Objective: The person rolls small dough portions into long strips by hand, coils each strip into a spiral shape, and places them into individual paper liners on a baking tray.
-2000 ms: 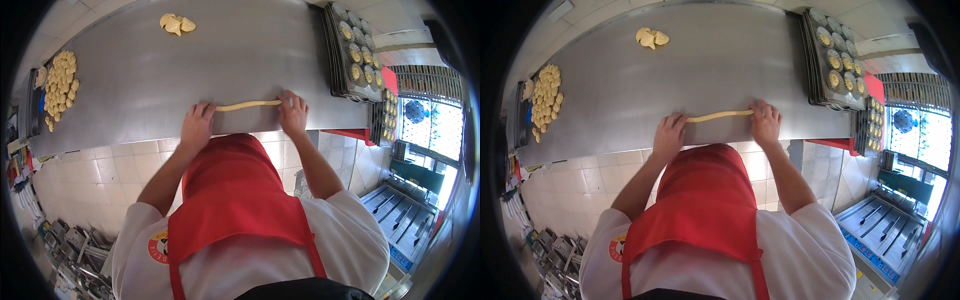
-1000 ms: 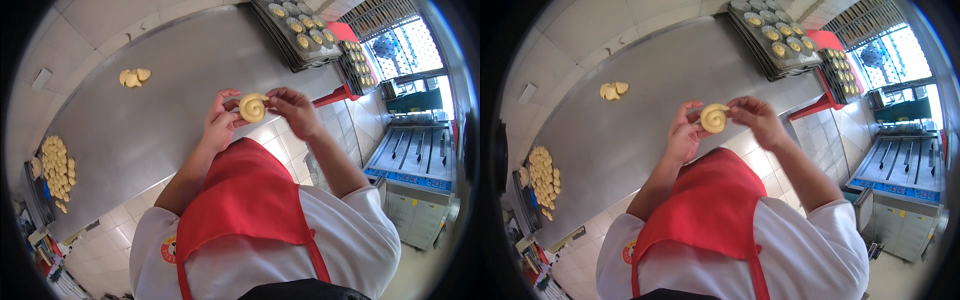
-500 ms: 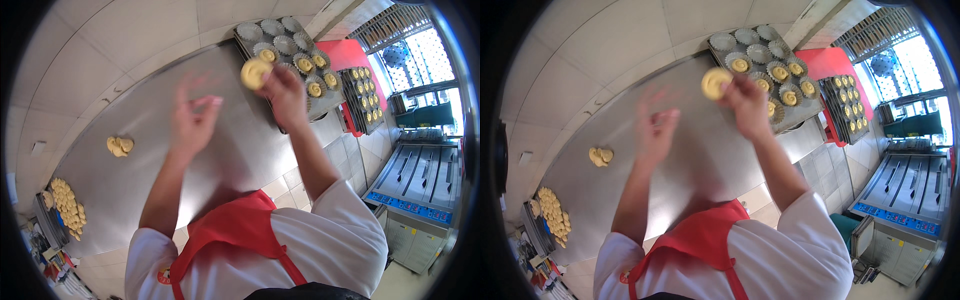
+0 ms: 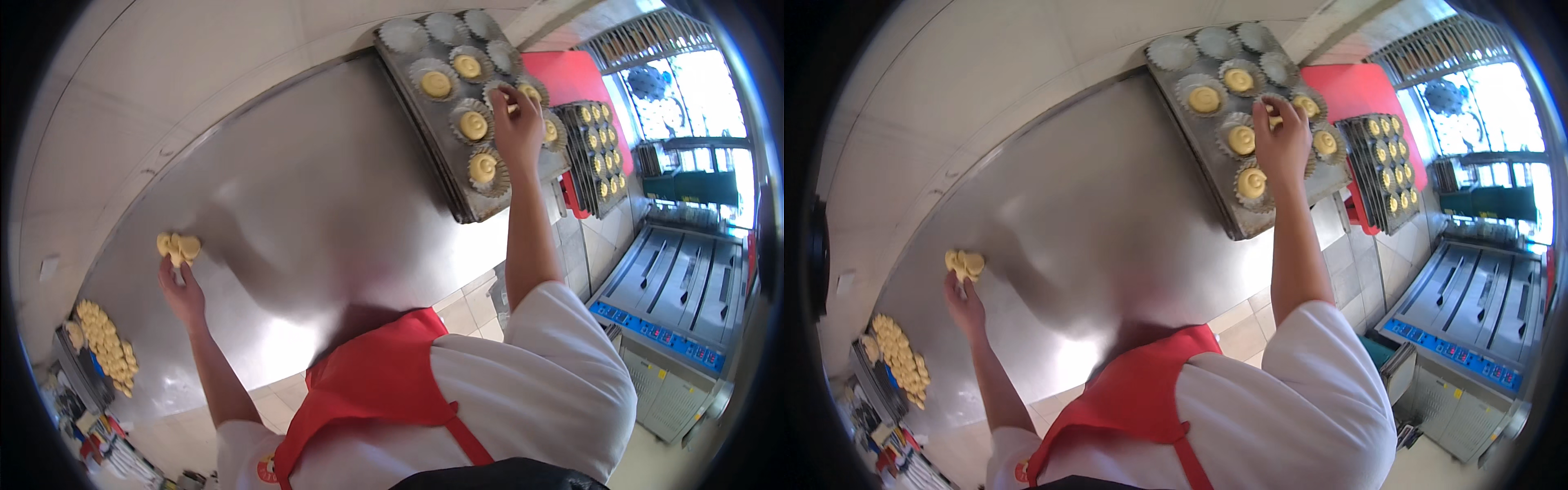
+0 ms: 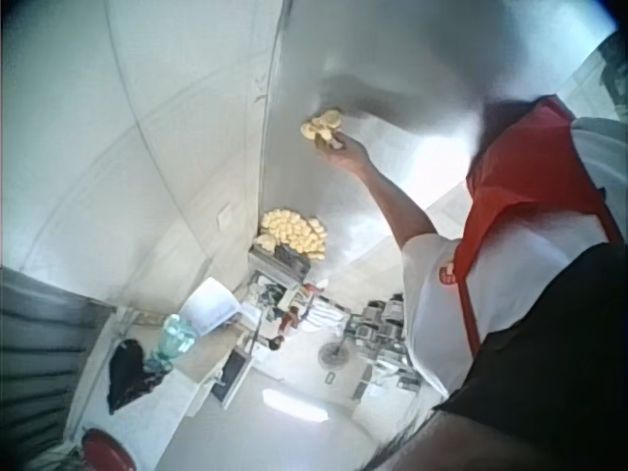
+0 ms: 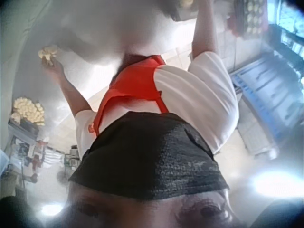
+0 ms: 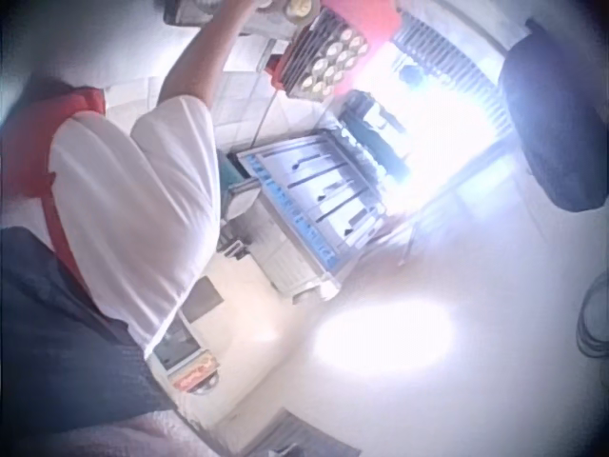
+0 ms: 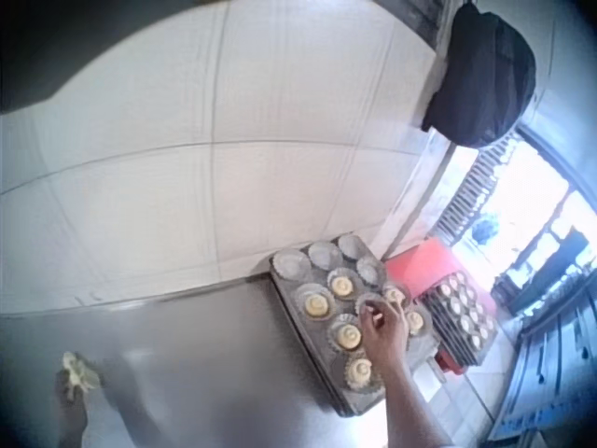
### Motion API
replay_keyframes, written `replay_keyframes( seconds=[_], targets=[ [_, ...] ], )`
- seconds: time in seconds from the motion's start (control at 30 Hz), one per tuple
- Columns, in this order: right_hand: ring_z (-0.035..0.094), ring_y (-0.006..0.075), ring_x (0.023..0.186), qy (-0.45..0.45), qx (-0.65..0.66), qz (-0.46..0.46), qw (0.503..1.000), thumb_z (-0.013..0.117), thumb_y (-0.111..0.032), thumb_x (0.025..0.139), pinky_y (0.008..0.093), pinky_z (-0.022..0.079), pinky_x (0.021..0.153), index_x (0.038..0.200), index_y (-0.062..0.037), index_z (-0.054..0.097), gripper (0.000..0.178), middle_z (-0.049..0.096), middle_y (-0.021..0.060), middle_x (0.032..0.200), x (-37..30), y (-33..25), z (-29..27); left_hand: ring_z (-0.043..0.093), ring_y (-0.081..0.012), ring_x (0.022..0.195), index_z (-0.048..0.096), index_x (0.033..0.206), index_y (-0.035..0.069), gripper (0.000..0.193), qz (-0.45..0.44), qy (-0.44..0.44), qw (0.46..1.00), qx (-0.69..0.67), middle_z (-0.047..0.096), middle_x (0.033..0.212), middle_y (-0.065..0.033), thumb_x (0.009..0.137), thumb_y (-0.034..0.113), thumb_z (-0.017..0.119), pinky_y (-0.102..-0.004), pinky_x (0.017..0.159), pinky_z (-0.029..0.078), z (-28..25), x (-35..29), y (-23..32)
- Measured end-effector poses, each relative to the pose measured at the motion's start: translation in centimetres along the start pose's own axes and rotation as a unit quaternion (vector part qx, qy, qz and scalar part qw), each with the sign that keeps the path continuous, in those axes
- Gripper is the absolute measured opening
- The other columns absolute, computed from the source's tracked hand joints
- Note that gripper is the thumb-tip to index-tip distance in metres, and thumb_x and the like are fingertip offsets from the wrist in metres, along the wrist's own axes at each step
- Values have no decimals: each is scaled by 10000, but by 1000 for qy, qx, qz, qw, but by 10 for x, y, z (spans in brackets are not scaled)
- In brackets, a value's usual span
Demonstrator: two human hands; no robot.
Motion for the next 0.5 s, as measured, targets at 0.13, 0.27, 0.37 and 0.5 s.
replay_keyframes(
  seconds=[0.13, 0.27, 0.37, 0.5],
  targets=[
    [652, 179, 762, -96, 133, -31, 986, 735, -215, 1022, 320, 513, 693, 1134, -35, 789, 219, 689, 95, 953, -119, -64, 25, 617, -307, 1365, 381, 1634, 3, 764, -142, -84, 985, -56, 600, 1492, -274, 1002, 258, 725, -432, 1064, 548, 8, 73, -125],
    [667, 170, 715, -255, 160, -142, 943, 737, -49, 984, 290, 510, 592, 1096, -20, 781, 124, 705, 99, 963, -251, -130, 28, 677, -383, 1252, 509, 1570, -1, 714, -171, -81, 970, -152, 673, 1406, -265, 943, 311, 650, -443, 1067, 535, 38, 119, -118],
    [698, 184, 753, -343, 201, -163, 903, 736, -3, 966, 297, 552, 620, 1087, -15, 786, 131, 727, 111, 982, -339, -170, 36, 727, -332, 1144, 649, 1428, -2, 628, -199, -134, 961, -140, 739, 1267, -234, 880, 290, 746, -424, 970, 579, 26, 113, -128],
    [730, 198, 788, -382, 207, -172, 884, 751, -21, 963, 309, 580, 658, 1084, -17, 792, 128, 746, 121, 977, -420, -219, 41, 744, -239, 975, 741, 1135, -7, 424, -175, -143, 950, -214, 772, 1037, -168, 850, 299, 811, -383, 873, 593, -10, 91, -123]
  ],
)
Point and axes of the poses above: each hand's wrist, its own x-axis towards the middle knuckle, its own z-axis out of the palm, y = z × x, the point moved 6 cm from there along x, towards the middle knuckle
